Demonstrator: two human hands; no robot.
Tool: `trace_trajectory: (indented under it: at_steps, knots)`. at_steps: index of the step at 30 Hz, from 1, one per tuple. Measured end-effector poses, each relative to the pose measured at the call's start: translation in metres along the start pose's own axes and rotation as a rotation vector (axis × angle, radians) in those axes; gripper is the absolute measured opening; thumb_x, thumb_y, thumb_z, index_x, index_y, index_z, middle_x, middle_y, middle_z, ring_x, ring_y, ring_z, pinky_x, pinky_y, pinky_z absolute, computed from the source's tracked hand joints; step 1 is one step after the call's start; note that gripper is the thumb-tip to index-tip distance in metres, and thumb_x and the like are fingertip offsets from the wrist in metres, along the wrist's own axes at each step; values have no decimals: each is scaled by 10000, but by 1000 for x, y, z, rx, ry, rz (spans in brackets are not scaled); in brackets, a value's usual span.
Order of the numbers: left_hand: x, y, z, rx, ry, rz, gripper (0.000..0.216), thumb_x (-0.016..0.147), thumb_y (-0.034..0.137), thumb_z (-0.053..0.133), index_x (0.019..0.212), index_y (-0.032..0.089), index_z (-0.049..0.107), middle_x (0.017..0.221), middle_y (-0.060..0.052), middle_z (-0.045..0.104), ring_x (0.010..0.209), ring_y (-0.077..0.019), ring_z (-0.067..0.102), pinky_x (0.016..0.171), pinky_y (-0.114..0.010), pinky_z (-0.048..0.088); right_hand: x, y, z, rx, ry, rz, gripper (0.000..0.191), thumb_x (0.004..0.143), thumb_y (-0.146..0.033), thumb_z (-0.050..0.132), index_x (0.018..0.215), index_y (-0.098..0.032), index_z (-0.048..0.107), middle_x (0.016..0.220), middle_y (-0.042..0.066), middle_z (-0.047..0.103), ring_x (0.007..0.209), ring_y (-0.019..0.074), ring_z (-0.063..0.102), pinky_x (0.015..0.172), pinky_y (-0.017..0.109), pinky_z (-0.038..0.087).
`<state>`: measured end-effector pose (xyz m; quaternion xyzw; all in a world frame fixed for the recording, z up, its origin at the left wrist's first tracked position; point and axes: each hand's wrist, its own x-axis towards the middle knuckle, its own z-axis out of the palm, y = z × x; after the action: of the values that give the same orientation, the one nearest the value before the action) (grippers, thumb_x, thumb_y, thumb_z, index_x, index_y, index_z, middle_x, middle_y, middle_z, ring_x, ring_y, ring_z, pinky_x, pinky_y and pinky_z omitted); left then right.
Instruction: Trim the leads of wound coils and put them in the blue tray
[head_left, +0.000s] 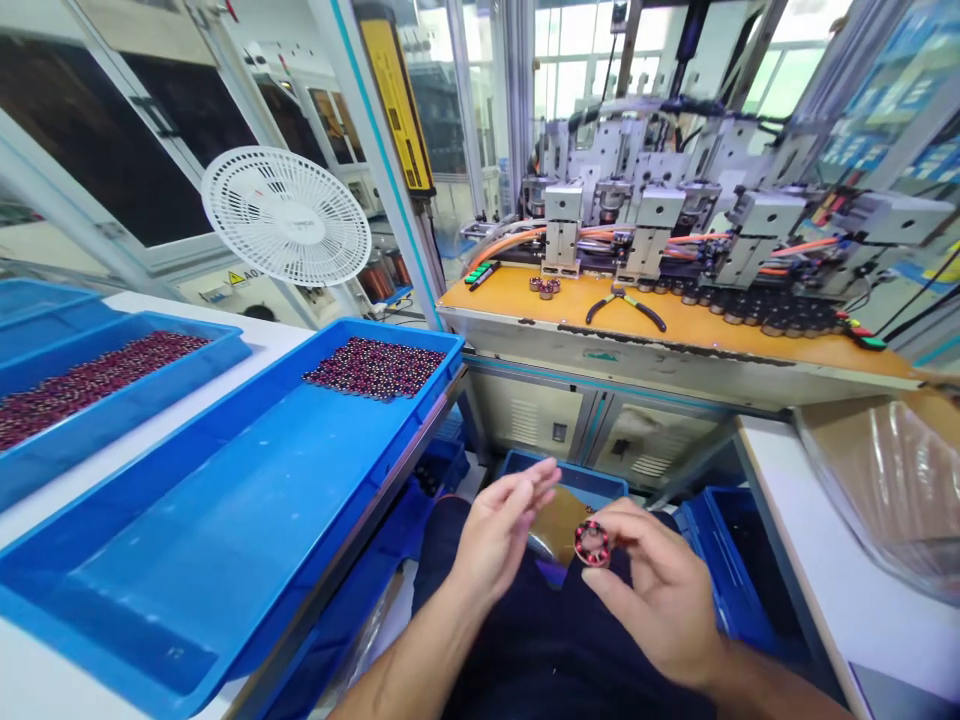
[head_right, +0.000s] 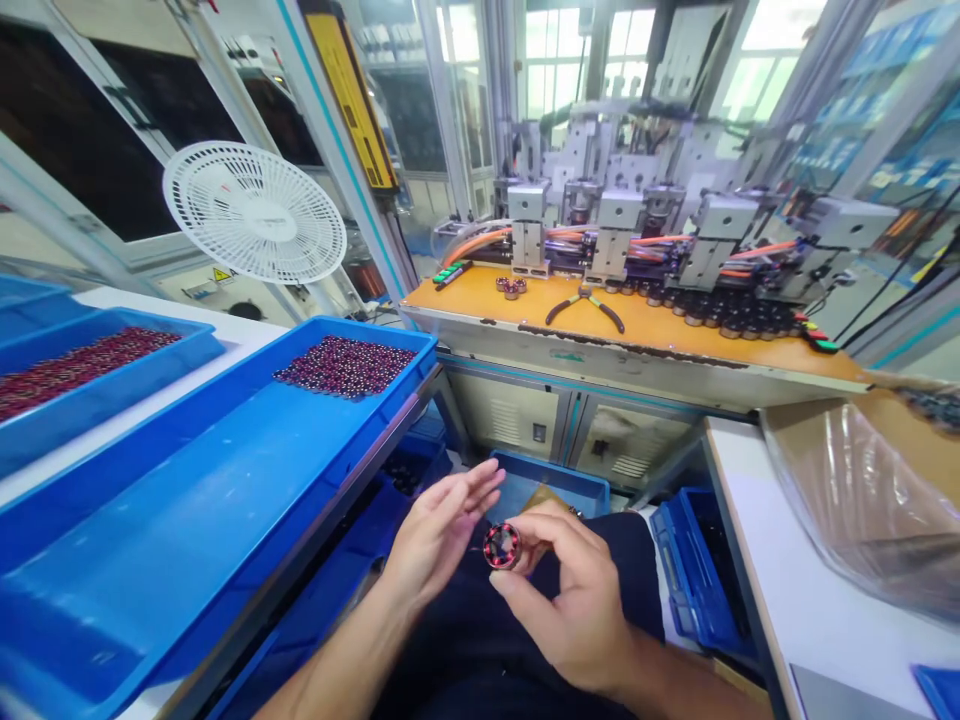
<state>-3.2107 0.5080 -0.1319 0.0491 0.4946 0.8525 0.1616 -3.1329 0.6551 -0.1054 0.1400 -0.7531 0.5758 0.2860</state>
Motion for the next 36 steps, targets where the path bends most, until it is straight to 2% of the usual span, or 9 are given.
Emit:
trace_trajectory:
  at_steps: [3,7,10,13,16,19,22,30,36]
  knots:
    - [-6,2,-3,381,105,206,185,785,302,756,910,166,756,942,-85,774,884,-192,713,817,-301,556,6,5,-9,-488,118,-391,272,804,-68,687,1057,-155,638,823,63,706,731,166,683,664,280,586]
    - [-35,15,7,693,-142,647,372,739,200,801,1101,228,723,931,-44,772,786,-159,700,726,-245,566,7,14,-17,-746,133,-626,280,799,-41,682,1059,-129,631,772,69,713,704,180,696,655,299,612]
    - [-43,25,19,725,-198,726,521,692,247,846,1188,227,690,998,-70,768,793,-173,711,732,-252,586,6,16,-18,-794,57,-729,217,837,-75,655,1050,-102,633,761,88,712,697,197,700,650,330,625]
    - [-39,29,23,727,-212,696,388,726,247,821,1097,195,721,954,-79,776,782,-173,720,715,-248,593,4,14,-17,-774,11,-779,194,837,-70,648,1029,-94,633,767,99,709,720,205,700,666,342,621]
    - [-35,32,22,765,-227,672,257,778,213,775,1031,196,733,949,-78,783,840,-188,731,753,-270,594,1,6,-16,-659,-1,-631,277,810,-46,648,1073,-131,623,823,84,704,763,193,691,681,322,607]
    - [-34,35,20,805,-263,711,270,791,186,757,1059,200,723,968,-84,779,892,-203,722,811,-317,584,0,-5,-15,-474,-32,-411,305,826,-137,666,1126,-143,615,888,95,681,777,193,669,648,312,584]
    - [-34,38,19,794,-299,730,294,788,135,747,1075,193,720,995,-95,768,924,-196,710,836,-313,573,1,-13,-14,-298,-64,-321,235,839,-91,647,1063,-163,640,843,66,650,744,166,640,633,289,553]
    - [-35,32,18,306,-344,268,246,749,116,772,983,192,758,1056,-106,722,839,-156,701,719,-251,588,2,-17,-9,-111,-31,-112,154,874,-54,603,926,-188,660,759,23,635,687,132,608,586,247,504]
    - [-30,43,14,493,-322,479,228,772,95,731,976,197,742,1011,-92,735,873,-167,700,717,-253,590,-1,-10,-32,-165,4,42,147,900,-114,606,780,-197,620,742,8,602,691,122,594,590,215,496]
